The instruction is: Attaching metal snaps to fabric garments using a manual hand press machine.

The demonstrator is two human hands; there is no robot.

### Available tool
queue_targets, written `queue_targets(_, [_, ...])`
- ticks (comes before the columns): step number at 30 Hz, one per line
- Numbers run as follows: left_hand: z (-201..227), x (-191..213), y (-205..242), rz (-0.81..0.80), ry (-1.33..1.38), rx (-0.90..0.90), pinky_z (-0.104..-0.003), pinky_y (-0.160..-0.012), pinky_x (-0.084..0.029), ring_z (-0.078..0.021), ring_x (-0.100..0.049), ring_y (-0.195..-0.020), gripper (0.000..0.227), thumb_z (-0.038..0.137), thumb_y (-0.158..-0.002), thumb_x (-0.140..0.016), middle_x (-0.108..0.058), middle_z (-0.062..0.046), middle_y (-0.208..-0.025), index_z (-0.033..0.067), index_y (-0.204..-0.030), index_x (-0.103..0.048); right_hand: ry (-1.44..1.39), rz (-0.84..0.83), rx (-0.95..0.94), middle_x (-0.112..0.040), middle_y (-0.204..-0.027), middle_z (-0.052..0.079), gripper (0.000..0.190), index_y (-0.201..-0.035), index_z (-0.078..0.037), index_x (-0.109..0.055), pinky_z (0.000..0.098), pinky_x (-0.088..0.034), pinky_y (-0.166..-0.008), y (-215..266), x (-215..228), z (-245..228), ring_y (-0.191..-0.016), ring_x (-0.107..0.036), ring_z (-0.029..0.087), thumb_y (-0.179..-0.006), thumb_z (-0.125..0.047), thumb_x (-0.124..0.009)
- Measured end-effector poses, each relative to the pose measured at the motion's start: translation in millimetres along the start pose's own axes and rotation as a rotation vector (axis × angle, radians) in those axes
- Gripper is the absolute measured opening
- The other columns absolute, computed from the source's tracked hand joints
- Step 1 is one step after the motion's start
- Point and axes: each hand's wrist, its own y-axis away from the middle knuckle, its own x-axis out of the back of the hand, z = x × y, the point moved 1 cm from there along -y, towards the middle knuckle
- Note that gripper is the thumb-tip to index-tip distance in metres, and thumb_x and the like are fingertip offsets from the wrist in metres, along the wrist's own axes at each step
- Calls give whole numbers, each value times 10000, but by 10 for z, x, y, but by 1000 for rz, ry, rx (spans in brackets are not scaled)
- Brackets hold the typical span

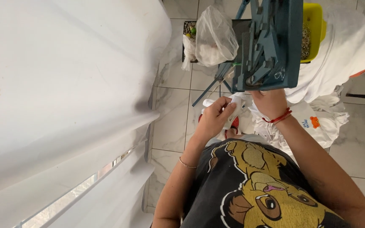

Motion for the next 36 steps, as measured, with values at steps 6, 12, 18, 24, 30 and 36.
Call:
queue_targets(6, [227,95,-101,-189,19,-114,-295,-575,-411,-181,-494,-604,220,209,-893,-475,-532,-116,-675,17,-915,-578,-747,-212,-410,-615,-969,150,247,-953,1,-624,383,-373,-916,147,293,-428,-1001,-538,236,-758,-151,-639])
queue_targets(12, [-64,66,-396,-17,-111,-53,-271,-512,-403,-145,-464,-533,216,237,-854,-526,-552,-82,-628,37,-869,-605,-419,-178,-346,-581,-672,129,132,-852,-47,-639,396,-406,-848,44,177,-158,-752,-585,243,-819,-174,-629])
queue_targets(18, [-231,103,-556,59,-137,23,-251,-482,-404,-126,-459,-489,222,281,-842,-547,-568,-64,-626,76,-848,-632,-129,41,-197,-617,-849,201,202,-931,8,-628,457,-392,-878,-73,-64,-220,-899,-568,379,-831,-162,-669])
queue_targets(24, [-192,103,-600,68,-248,166,-313,-514,-440,-179,-500,-490,193,301,-756,-554,-555,-30,-602,119,-755,-616,203,31,-112,-637,-836,169,204,-917,-41,-654,415,-463,-756,81,-213,-72,-797,-596,368,-806,-210,-683])
queue_targets(30, [-235,87,-638,65,-271,221,-343,-515,-425,-208,-513,-495,223,294,-741,-547,-542,-61,-572,81,-725,-609,127,131,-84,-631,-927,185,266,-921,-39,-633,437,-465,-729,32,-176,-126,-867,-580,388,-804,-272,-685])
queue_targets(36, [-163,120,-694,4,-261,247,-379,-602,-455,-246,-555,-608,250,336,-721,-528,-561,-70,-628,98,-733,-603,187,106,-81,-645,-802,135,174,-828,-78,-660,394,-475,-787,-65,-97,-201,-860,-599,332,-797,-248,-688])
